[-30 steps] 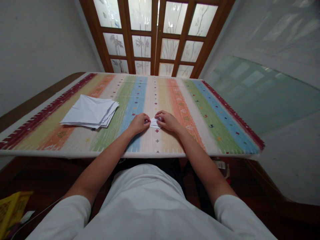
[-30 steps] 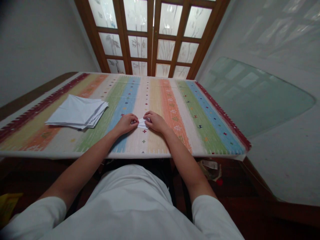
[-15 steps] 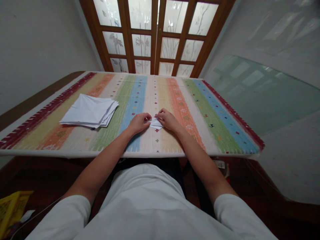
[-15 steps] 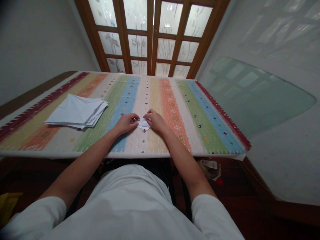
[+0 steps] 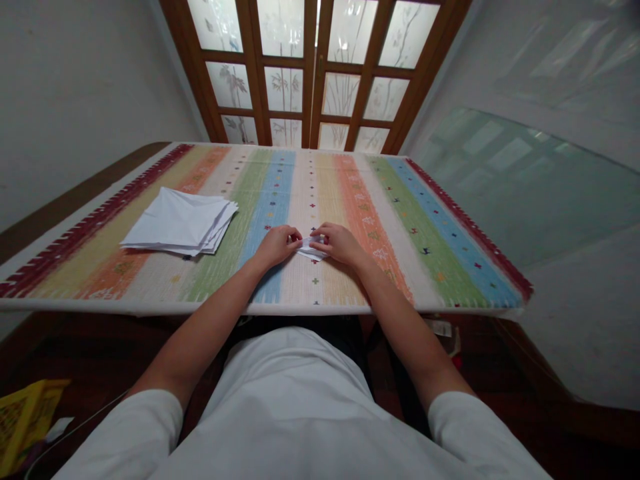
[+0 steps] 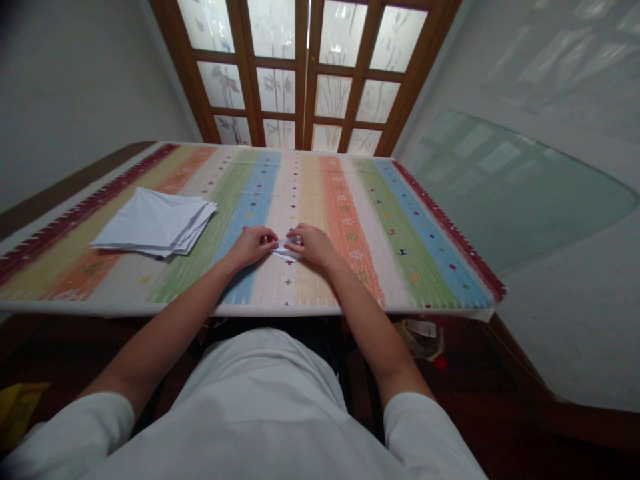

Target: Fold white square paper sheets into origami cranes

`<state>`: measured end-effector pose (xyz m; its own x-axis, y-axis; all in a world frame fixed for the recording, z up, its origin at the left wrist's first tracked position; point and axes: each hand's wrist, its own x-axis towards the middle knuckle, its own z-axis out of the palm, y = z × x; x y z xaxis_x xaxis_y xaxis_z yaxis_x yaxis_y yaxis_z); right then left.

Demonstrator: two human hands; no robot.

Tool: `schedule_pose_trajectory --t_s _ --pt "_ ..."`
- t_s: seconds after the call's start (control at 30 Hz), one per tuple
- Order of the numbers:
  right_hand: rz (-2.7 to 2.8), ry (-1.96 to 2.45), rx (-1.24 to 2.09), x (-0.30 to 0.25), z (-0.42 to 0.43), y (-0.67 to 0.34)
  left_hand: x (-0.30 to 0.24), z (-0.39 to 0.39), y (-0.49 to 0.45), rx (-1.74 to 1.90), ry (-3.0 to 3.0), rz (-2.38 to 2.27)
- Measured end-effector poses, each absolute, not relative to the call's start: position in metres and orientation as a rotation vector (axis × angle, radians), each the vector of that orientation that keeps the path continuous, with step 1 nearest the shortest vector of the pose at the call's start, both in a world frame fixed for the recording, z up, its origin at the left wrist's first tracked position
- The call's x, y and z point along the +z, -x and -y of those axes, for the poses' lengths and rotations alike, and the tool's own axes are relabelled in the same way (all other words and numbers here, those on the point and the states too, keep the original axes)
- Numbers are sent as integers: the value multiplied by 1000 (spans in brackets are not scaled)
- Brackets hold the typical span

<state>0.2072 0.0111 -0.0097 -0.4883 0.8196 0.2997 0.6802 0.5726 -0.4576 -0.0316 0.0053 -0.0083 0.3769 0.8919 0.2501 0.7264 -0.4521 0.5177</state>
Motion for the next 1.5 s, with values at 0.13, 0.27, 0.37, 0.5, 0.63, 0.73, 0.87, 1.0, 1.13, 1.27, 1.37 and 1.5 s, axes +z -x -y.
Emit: schedule_pose_trajectory --t_s 0.13,0.27,0.37,0.5,0.63,0.73,0.87,1.0,1.13,1.27,1.37,1.5 --pt "2343 1203 362 -6 -6 -207 -12 -7 32 693 -2311 -1430" --pt "2360 1183 395 -5 -5 -210 -14 -8 32 697 -2336 -1410" --pt "2337 1189 433 -6 -7 -211 -12 -7 34 685 -2379 -1387" --pt "2335 1186 460 -8 -8 -211 -7 -5 39 645 -2452 -1310" --pt "2368 1143 433 -9 -9 -211 -3 -5 41 625 -2473 -1209" --pt "2406 1109 395 -9 -9 -210 -2 -8 41 585 -2499 -1162" --pt "2435 1126 401 -6 -10 -210 -2 -10 40 521 -2514 -1208" --pt "2422 1169 443 -1 -10 -215 -1 -8 38 480 -2532 -1265" --pt "2421 1165 527 0 -12 -218 -2 -2 30 481 -2651 -1193" --pt "2421 1156 510 -1 -14 -216 -6 3 21 458 -2726 -1078" --pt "2430 1137 501 -1 -12 -217 -7 3 19 413 -2719 -1059" --pt "2462 1052 579 4 -10 -227 -7 2 21 411 -2705 -1067"
